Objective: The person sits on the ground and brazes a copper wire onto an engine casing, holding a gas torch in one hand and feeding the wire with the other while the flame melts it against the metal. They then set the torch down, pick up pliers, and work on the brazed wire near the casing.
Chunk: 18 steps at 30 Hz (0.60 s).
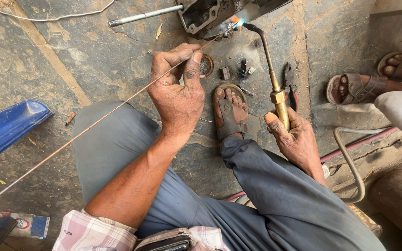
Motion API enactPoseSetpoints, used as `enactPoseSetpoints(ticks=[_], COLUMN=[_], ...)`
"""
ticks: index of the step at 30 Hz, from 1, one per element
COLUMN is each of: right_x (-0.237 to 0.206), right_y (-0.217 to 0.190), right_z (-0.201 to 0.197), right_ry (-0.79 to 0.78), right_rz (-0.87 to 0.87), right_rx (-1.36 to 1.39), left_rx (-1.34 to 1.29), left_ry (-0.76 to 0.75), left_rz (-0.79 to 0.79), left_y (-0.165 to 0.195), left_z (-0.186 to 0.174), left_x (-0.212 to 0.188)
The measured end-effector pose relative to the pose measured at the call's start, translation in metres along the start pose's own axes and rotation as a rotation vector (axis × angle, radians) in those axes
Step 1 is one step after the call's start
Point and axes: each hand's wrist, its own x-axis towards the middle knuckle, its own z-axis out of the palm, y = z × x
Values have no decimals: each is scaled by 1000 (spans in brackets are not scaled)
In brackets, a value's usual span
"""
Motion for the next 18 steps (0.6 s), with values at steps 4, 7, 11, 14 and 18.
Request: enactPoseSetpoints(ticks=[4,7,11,14,18], right_x=[0,0,0,-1,-1], right_y=[0,1,0,0,-1], right_z=[0,0,0,0,0], right_ry=[-3,-6,-2,-5,-11], right_rz=[23,6,-29,-5,28], right_rx=[-18,-28,-16,-5,0], left_rx=[-14,-19,-10,5,-29], left_ry=[-1,-13,-25,-28,-13], left_rz=[-22,-6,3,-3,-8], left_y=[0,0,0,0,-1], left_z=[0,0,0,0,1], left_x=[-1,-1,-1,-1,-1])
